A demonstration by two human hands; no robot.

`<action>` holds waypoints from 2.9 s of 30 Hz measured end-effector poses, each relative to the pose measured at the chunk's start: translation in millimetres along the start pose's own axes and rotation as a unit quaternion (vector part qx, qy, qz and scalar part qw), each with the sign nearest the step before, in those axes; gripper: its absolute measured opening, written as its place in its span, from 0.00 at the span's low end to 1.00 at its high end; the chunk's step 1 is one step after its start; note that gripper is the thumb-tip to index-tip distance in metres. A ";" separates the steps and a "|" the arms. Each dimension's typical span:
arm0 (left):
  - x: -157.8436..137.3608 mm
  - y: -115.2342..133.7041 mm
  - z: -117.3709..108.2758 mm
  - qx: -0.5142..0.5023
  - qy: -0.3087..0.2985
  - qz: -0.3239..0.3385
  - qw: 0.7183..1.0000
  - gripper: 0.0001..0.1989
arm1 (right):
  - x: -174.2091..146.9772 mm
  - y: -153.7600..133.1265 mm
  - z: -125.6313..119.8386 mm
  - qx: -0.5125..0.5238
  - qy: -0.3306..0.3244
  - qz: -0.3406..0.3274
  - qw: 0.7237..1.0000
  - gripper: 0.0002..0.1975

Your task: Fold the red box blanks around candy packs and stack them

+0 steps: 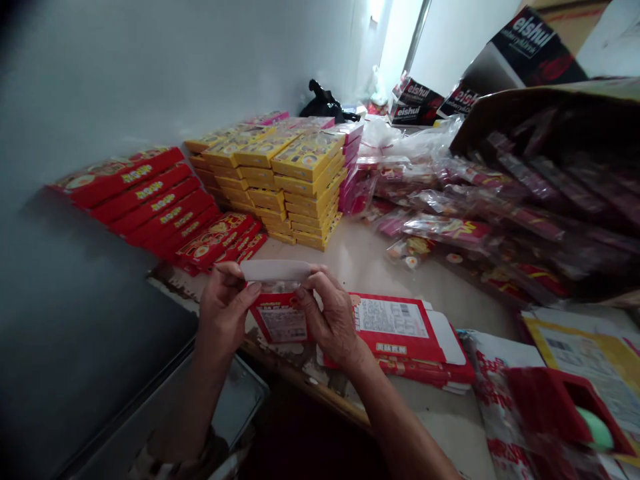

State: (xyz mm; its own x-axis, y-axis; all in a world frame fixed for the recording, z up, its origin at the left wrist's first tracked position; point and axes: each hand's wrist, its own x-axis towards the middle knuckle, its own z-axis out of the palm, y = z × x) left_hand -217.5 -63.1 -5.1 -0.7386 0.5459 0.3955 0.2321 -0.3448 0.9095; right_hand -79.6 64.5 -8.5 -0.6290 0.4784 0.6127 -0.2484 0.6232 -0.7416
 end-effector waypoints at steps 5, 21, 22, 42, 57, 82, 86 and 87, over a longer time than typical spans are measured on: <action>4.4 23.4 -17.6 0.028 -0.142 -0.071 0.987 0.15 | -1.8 -8.3 -10.8 0.116 -0.008 0.044 0.992 0.22; 4.7 28.0 -22.0 0.220 -0.117 0.190 0.950 0.06 | 13.2 -29.7 -28.0 -0.018 -0.093 0.009 0.995 0.10; 6.1 30.3 -20.1 0.221 -0.113 0.187 0.950 0.05 | 15.7 -30.9 -28.1 -0.015 -0.093 0.026 0.995 0.10; 0.2 23.0 -36.2 0.255 -0.193 0.231 0.919 0.16 | 18.5 -14.6 -59.1 -0.025 -0.224 -0.012 0.974 0.19; -5.9 5.4 28.4 0.146 -0.023 0.149 0.978 0.09 | -87.4 -67.1 -166.6 -0.097 0.086 0.186 0.974 0.39; -141.6 -14.2 153.8 0.089 -0.395 -0.165 0.899 0.14 | -237.3 -95.2 -249.2 -0.012 0.365 0.469 0.804 0.22; -144.7 -5.5 158.0 0.079 -0.424 -0.152 0.889 0.14 | -248.5 -71.3 -242.7 -0.025 0.380 0.470 0.796 0.23; -145.4 -2.8 159.3 0.074 -0.433 -0.146 0.886 0.14 | -249.8 -65.7 -244.1 -0.043 0.381 0.463 0.799 0.22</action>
State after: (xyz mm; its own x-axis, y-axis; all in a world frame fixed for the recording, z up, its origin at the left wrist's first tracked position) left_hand -10.0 -19.8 -44.8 -0.0322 0.9990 0.0325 0.2390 -0.0238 0.9707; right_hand 273.7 55.2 -46.2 0.1265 0.9764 -0.1752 0.1357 -0.1920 -0.9720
